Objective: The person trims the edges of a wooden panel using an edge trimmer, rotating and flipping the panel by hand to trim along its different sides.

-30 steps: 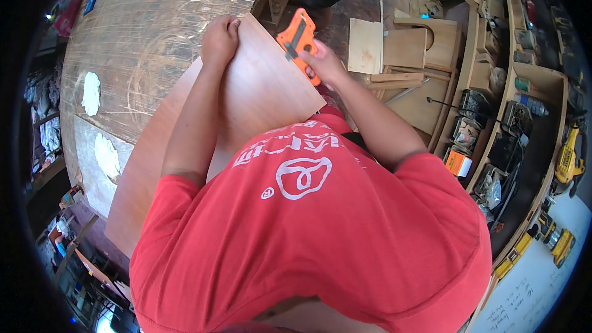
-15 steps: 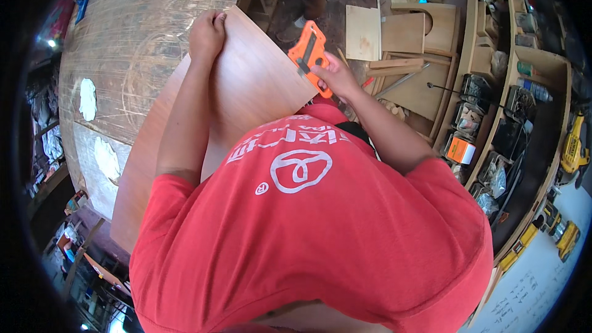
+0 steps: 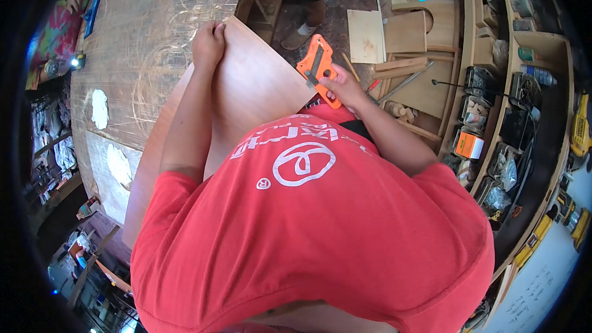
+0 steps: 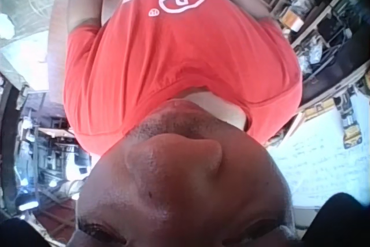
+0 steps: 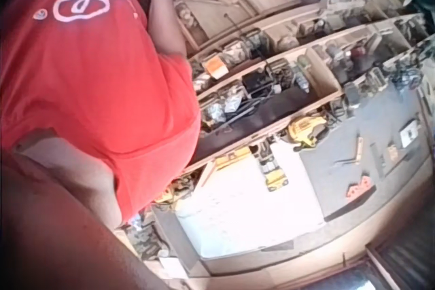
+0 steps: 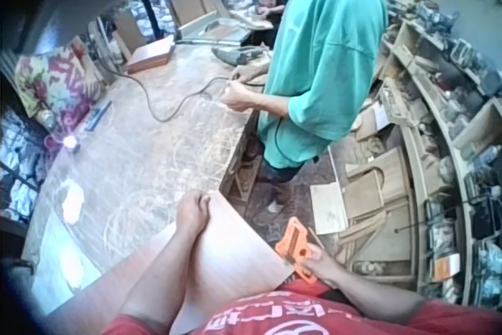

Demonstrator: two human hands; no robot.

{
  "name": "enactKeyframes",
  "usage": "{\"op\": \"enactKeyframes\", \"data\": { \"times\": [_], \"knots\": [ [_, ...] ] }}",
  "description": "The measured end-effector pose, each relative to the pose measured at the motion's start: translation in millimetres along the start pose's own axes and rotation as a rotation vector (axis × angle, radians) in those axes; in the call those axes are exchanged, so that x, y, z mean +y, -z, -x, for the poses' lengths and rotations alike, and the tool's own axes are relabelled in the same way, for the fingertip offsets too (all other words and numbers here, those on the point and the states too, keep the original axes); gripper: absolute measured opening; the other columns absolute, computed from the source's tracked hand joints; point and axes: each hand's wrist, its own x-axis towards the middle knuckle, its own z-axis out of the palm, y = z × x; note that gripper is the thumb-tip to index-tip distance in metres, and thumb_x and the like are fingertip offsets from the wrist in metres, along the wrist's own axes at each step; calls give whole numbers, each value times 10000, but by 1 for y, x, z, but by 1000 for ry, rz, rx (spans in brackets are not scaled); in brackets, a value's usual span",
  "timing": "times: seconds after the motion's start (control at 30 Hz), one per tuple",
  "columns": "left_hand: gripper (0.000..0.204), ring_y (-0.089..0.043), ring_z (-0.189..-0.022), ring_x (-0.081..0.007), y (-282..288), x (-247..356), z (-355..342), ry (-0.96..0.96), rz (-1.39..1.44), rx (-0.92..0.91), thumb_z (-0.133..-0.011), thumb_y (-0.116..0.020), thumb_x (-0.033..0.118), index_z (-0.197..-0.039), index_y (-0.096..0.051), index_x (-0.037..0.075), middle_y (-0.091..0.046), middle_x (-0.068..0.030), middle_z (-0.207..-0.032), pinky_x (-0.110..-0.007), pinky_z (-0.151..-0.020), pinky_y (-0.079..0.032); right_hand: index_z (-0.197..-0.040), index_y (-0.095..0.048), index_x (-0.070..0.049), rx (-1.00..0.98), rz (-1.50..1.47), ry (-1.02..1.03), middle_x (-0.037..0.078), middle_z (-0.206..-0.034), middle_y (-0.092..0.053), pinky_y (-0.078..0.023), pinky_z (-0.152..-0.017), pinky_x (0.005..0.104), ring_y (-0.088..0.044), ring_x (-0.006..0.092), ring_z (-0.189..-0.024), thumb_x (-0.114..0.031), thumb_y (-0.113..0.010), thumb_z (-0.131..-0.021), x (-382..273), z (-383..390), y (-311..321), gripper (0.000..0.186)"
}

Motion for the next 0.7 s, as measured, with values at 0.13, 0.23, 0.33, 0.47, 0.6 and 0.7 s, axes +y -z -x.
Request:
{"op": "enactKeyframes", "data": {
  "times": [0.13,0.23,0.33,0.47,0.6,0.7],
  "knots": [
    [200,-609,-927,-351,0,3,0,18,-23,-13,-917,-568,259,-939,-673,90,-656,-145,-968,-449,-807,-482,-1422,-382,-24,-4,18,44,-14,-777,-585,-409,-486,175,-497,28,-553,-175,-680,-901,5,-16,-1,618],
    [211,-612,-919,-355,-1,1,-1,-1,-20,-12,-919,-566,269,-940,-672,87,-657,-150,-960,-454,-799,-484,-1426,-376,-17,8,37,1,-11,-783,-589,-409,-481,178,-503,29,-556,-171,-680,-901,10,-6,8,626],
    [211,-614,-916,-356,-3,-2,-1,2,-18,-8,-919,-567,269,-937,-670,86,-658,-155,-956,-456,-794,-485,-1381,-423,-29,29,-6,-22,-12,-795,-599,-409,-479,182,-497,31,-540,-166,-668,-909,10,8,7,549],
    [215,-614,-916,-357,0,2,-2,6,-53,-39,-919,-568,273,-932,-667,83,-659,-156,-955,-456,-792,-484,-1343,-444,-49,2,-97,8,-17,-790,-609,-402,-472,183,-488,30,-523,-154,-652,-918,5,20,4,485],
    [222,-613,-909,-360,0,-1,-1,-4,-32,-23,-922,-566,277,-928,-665,78,-660,-155,-956,-457,-789,-483,-1354,-434,-57,51,-55,-42,-20,-796,-612,-390,-460,178,-482,25,-516,-138,-638,-925,20,32,12,482],
    [225,-614,-907,-362,-2,-4,-2,-19,-32,-4,-922,-566,278,-927,-666,77,-661,-156,-957,-457,-788,-484,-1340,-448,-64,72,-76,-44,-22,-806,-613,-386,-461,173,-479,24,-518,-137,-628,-931,22,34,12,453]
  ]
}}
